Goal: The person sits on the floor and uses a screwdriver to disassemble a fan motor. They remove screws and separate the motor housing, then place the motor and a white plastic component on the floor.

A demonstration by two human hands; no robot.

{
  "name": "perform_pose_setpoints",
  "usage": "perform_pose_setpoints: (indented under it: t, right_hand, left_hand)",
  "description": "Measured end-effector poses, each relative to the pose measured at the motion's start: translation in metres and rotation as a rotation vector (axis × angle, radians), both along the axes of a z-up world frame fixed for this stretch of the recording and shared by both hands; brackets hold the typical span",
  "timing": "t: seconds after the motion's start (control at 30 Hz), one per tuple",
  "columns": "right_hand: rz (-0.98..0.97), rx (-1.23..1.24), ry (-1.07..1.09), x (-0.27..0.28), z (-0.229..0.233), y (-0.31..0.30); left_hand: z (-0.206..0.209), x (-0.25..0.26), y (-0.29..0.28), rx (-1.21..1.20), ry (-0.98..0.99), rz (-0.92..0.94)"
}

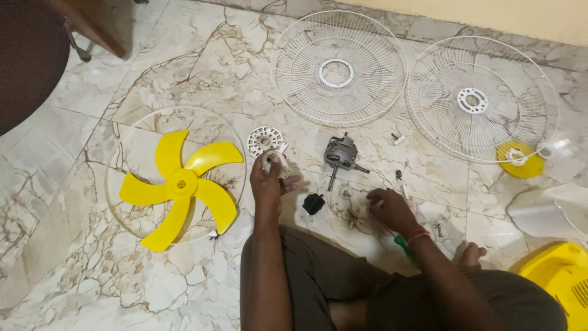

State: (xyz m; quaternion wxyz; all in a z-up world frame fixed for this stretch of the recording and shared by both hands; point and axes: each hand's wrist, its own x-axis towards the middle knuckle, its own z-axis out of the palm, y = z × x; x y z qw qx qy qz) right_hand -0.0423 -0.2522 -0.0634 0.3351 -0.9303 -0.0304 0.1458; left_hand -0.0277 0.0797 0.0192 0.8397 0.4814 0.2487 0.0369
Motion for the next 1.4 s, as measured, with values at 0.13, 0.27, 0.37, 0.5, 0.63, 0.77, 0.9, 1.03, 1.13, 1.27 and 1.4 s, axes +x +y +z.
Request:
perform_pose_setpoints:
  t: [0.13, 0.27, 0.37, 0.5, 0.63, 0.77, 0.9, 1.03, 1.13, 1.27, 1.4]
  right_hand:
    - [0.033, 0.008, -0.015, -0.004, 0.003, 0.010]
    - [0.042, 0.015, 0.011, -0.005, 0.005, 0.014]
    - [0.058, 0.010, 0.001, -0.004, 0.003, 0.014]
    - [0.064, -0.020, 0.019, -0.003, -0.002, 0.014]
    - [0.088, -0.015, -0.020, -0.004, -0.002, 0.013]
    - [0.091, -0.061, -0.011, -0.007, 0.000, 0.016]
    - [0.082, -0.095, 0.057, -0.007, 0.002, 0.018]
    - [0.139, -0.069, -0.015, -0.008, 0.007, 0.020]
    - [0.118, -0.060, -0.011, -0.011, 0.017, 0.024]
    - [0.096, -0.089, -0.143, -0.018, 0.045, 0.040]
    - [0.117, 0.043, -0.336, -0.015, 0.070, 0.074]
  left_hand:
    - [-0.002, 0.002, -0.023, 0.002, 0.038, -0.131]
    - [0.002, 0.002, -0.029, -0.061, 0.033, -0.176]
    - [0.003, 0.003, -0.026, -0.015, 0.079, -0.134]
    - [0.005, 0.003, -0.020, 0.047, 0.094, -0.086]
    - [0.012, 0.000, 0.003, 0.069, 0.020, 0.056]
    - [0.012, -0.013, 0.037, 0.196, -0.113, 0.114]
    - [0.010, -0.020, 0.059, 0.189, -0.091, 0.130]
    - [0.008, -0.017, 0.059, 0.180, -0.003, 0.119]
    - [0.007, -0.012, 0.055, 0.129, 0.017, 0.146]
    - [0.007, -0.013, 0.061, 0.088, -0.031, 0.204]
    - [0.007, -0.012, 0.066, -0.090, -0.020, 0.288]
